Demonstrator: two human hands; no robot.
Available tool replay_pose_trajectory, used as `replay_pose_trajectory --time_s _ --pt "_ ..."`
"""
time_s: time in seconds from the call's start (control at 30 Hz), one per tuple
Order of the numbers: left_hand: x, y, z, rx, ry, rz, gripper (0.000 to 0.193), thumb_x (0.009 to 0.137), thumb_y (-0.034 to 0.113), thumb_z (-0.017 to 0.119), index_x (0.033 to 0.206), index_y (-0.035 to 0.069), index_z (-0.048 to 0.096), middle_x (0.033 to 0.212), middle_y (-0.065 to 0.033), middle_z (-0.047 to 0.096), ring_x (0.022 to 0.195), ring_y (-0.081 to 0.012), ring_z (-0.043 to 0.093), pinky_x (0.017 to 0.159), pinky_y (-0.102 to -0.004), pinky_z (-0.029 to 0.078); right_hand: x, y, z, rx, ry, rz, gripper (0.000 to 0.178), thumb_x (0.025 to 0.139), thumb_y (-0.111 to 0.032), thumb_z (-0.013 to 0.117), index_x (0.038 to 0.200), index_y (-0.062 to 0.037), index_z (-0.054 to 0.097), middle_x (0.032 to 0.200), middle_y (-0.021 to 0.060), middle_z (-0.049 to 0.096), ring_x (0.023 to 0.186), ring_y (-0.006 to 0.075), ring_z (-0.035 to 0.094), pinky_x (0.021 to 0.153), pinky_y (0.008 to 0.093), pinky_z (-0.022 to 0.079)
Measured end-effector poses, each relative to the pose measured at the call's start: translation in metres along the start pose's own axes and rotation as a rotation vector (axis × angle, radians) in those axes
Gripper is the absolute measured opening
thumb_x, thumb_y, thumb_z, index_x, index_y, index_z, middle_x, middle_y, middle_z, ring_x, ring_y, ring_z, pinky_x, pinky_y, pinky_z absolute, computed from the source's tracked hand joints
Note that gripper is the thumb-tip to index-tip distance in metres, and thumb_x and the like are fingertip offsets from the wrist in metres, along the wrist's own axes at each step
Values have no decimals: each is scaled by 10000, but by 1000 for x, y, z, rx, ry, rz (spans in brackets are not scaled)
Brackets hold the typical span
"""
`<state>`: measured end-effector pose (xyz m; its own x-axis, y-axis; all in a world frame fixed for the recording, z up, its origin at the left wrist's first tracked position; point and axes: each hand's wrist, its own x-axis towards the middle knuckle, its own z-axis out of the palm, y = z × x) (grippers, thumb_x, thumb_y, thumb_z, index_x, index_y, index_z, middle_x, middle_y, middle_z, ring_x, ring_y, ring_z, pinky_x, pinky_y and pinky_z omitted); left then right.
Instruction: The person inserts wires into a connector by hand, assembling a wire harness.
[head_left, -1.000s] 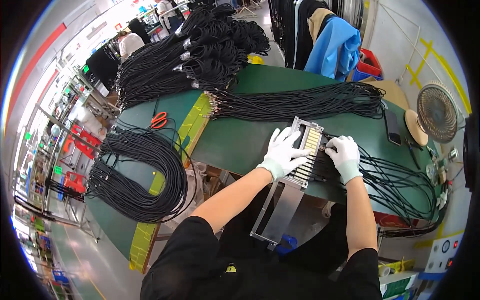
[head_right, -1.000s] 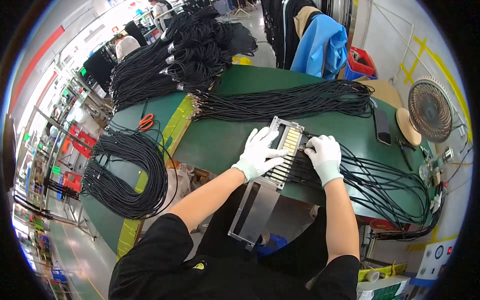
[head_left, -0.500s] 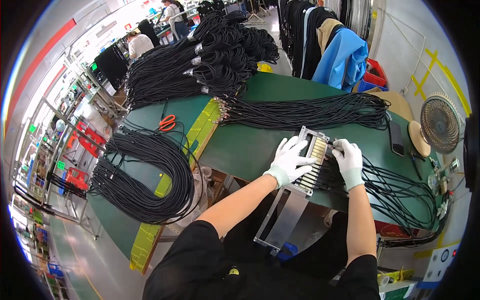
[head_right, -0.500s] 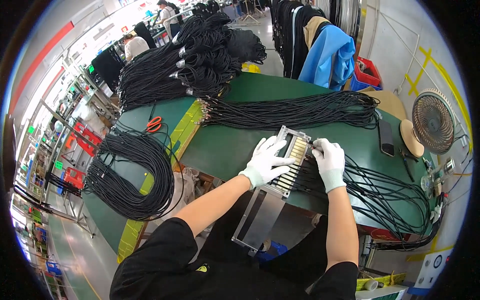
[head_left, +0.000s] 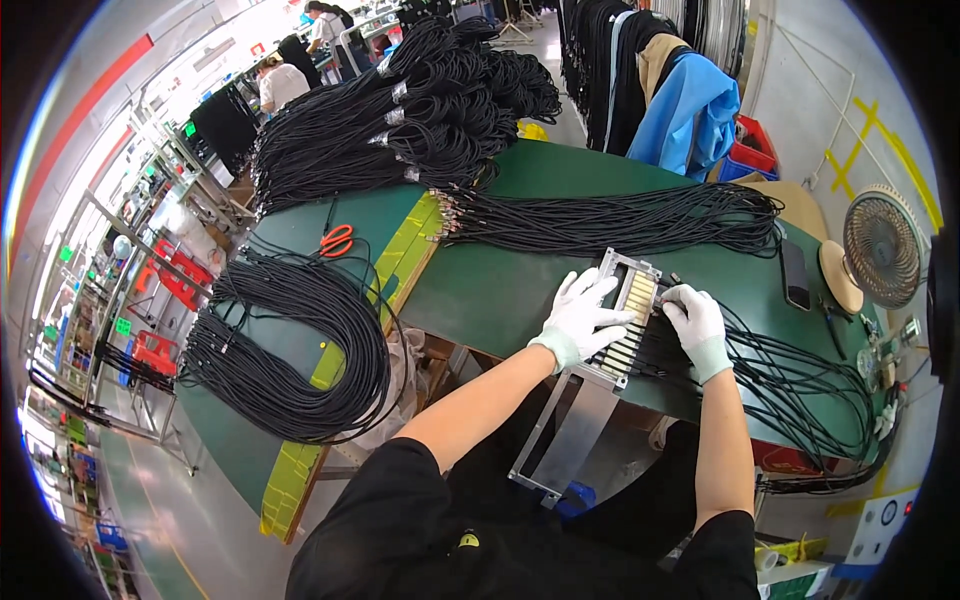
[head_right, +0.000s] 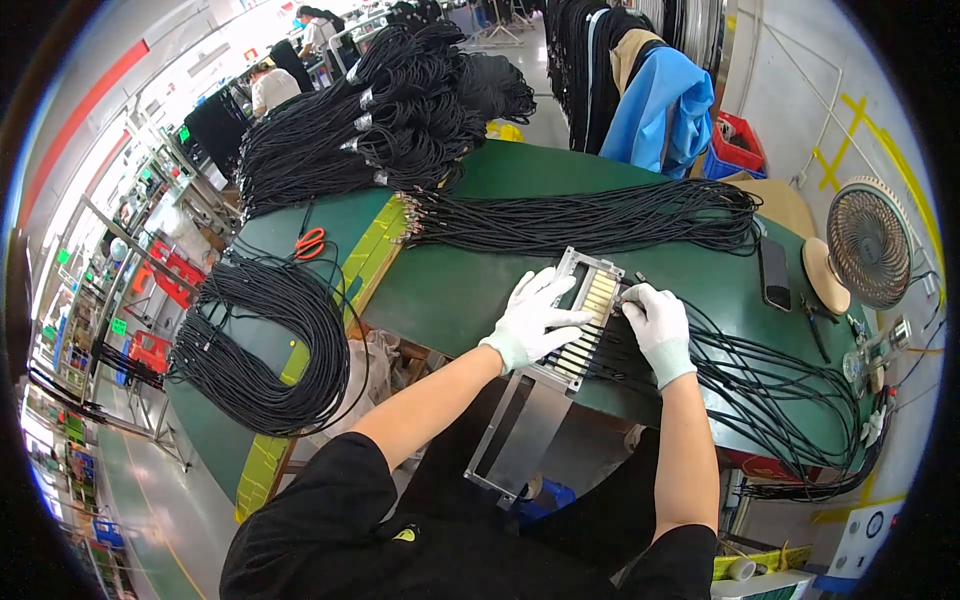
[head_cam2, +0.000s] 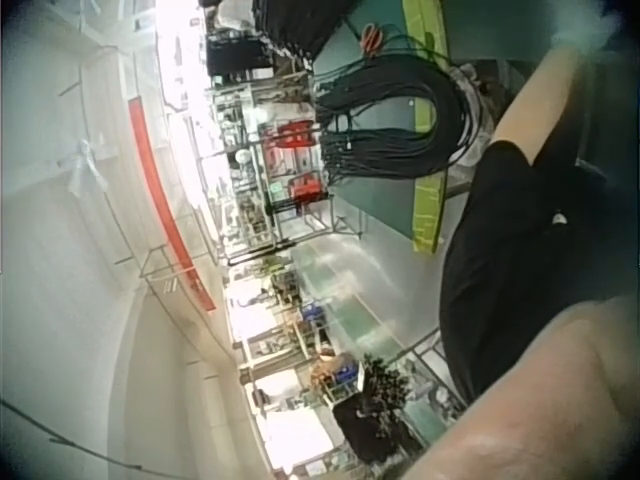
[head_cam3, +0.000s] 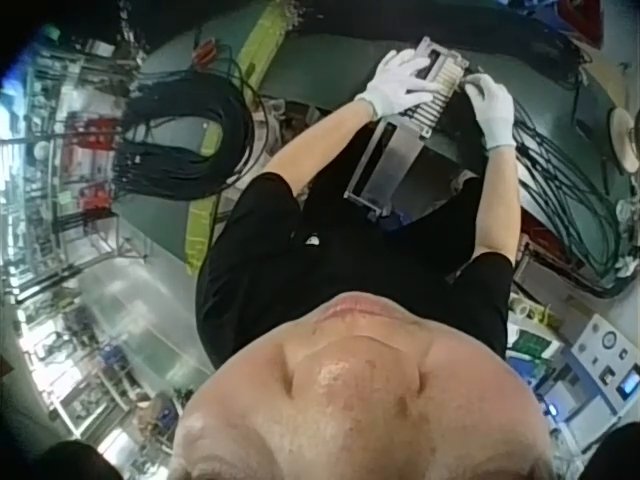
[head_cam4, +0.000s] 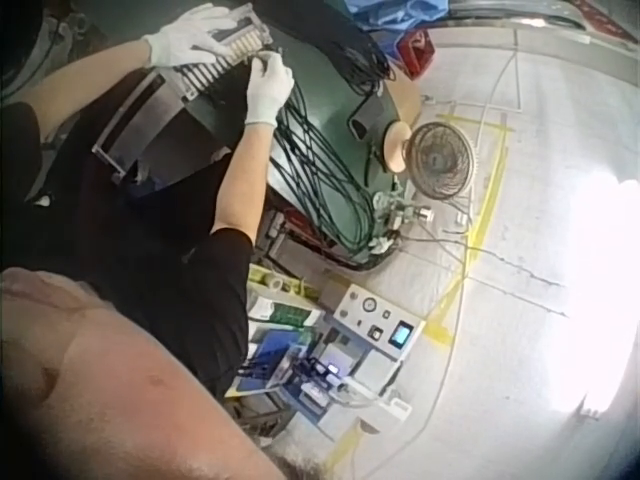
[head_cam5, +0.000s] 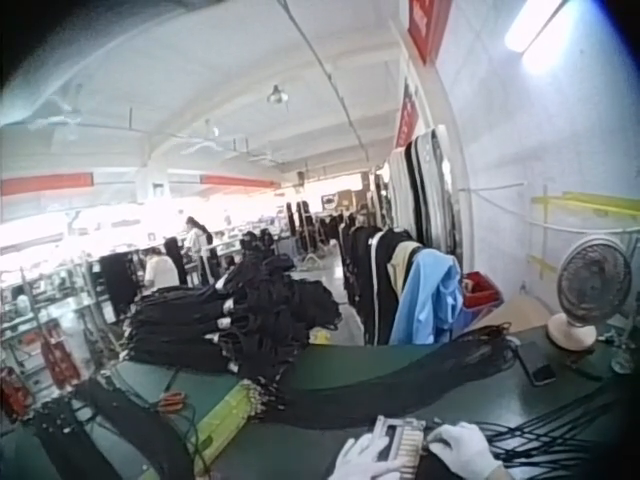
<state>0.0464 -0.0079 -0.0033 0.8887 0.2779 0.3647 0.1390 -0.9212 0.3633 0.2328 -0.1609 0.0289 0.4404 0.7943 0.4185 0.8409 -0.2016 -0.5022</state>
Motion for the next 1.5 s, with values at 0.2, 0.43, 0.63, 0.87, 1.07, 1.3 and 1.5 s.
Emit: replay_pose_trajectory --time_s 0.2,0.43,0.63,0.87,1.07,1.3,1.5 --pt "1 3 -5 -6 -22 -17 333 889 439 618 1190 333 716 1477 -118 449 1421 -349 297 1200 -499 144 0 1 0 34 -57 -13 123 822 -164 697 909 -78 703 829 91 704 814 292 630 755 390 503" --pt "0 2 -5 -14 -19 -14 335 885 436 626 1191 331 716 1483 -117 445 1418 -351 301 1200 -494 146 -1 1 -2 25 -87 4 156 805 -202 719 886 -69 714 830 89 710 821 296 632 771 388 501" --pt "-1 0 1 -73 25 -8 307 849 441 651 1119 331 747 1466 -103 459 1413 -343 295 1194 -526 132 -4 -8 -5 54 -82 -14 152 790 -206 736 865 -75 717 822 87 708 804 297 625 753 391 494" --pt "-1 -7 11 -113 100 -11 298 850 432 662 1095 287 753 1429 -99 501 1396 -321 333 1192 -509 150 -4 -15 5 1 -86 -144 151 759 -205 757 844 -86 719 768 83 679 794 302 610 749 409 487" --pt "2 -5 2 -253 114 -130 262 888 360 667 1062 176 734 1336 -77 583 1353 -313 413 1178 -508 200 -5 -30 9 36 -15 -256 139 743 -194 762 824 -93 711 771 55 674 796 281 605 747 398 476" --pt "-2 -5 0 -280 166 -66 244 854 370 695 916 138 740 1299 -66 606 1348 -302 423 1182 -506 187 -10 -40 18 -27 -44 -341 152 748 -238 757 844 -136 699 783 26 656 820 248 578 755 380 423" --pt "-2 1 4 -252 202 -58 266 833 389 713 931 143 730 1287 -81 610 1324 -316 438 1169 -516 202 -16 -37 18 -41 -23 -336 150 749 -245 752 830 -138 684 798 32 660 834 256 593 757 382 427"
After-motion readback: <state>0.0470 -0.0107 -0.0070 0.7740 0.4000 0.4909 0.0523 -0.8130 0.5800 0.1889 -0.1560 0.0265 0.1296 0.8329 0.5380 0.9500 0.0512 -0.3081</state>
